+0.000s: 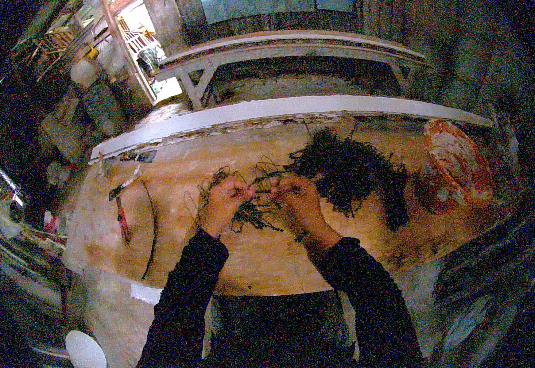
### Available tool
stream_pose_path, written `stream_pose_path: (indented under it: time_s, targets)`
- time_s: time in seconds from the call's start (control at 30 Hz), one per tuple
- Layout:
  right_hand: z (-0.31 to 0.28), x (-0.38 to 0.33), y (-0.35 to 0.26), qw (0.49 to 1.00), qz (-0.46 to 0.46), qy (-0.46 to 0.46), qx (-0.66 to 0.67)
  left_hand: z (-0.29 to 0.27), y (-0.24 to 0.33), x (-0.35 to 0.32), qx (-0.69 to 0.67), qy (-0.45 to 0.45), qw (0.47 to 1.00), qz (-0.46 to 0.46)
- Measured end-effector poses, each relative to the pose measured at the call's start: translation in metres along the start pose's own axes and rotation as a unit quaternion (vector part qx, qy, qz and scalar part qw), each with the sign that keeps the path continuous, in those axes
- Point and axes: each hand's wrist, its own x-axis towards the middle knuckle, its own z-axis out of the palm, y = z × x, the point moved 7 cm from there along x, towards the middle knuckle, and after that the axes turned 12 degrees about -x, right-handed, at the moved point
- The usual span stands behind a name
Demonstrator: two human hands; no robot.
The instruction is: The person ties black plastic strips into knots by hand at a wooden workbench. They repeatedly pick up strips, form loops, and tighten them into knots, placing the finished items on the table.
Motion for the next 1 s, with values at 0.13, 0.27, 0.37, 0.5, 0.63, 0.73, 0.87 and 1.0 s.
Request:
stream_pose_path:
  time_s: [0.13, 0.27, 0.37, 0.5, 0.63, 0.73, 0.87, 1.0]
  targets:
    - [-0.021, 0.011, 0.019, 0.99, -0.022, 0.08, -0.11, 0.036, 0.007, -0.015, -0.004, -0.194, 0.98, 0.045]
    - [-0.014, 0.003, -0.004, 0.992, 0.02, 0.122, -0.037, 0.055, 0.0, -0.024, 0.051, -0.273, 0.959, 0.047]
    - [-0.028, 0.006, -0.006, 0.96, -0.1, 0.171, -0.197, 0.04, -0.001, -0.014, -0.015, -0.173, 0.985, -0.019]
    - [-0.016, 0.009, 0.01, 0.982, -0.058, 0.09, -0.158, -0.015, -0.006, -0.002, -0.018, 0.103, 0.994, 0.029]
    - [0.028, -0.008, 0.008, 0.986, -0.015, -0.159, -0.042, -0.042, -0.023, -0.002, -0.031, 0.223, 0.972, -0.061]
    - [0.05, -0.026, -0.014, 0.971, -0.018, -0.235, 0.043, -0.04, -0.01, -0.001, 0.068, 0.196, 0.978, -0.016]
    - [0.052, -0.03, -0.021, 0.958, 0.009, -0.283, 0.038, -0.03, -0.014, -0.002, 0.043, 0.182, 0.981, 0.046]
    - [0.04, -0.023, -0.014, 0.971, 0.043, -0.237, 0.007, -0.02, -0.021, -0.001, -0.029, 0.142, 0.989, 0.037]
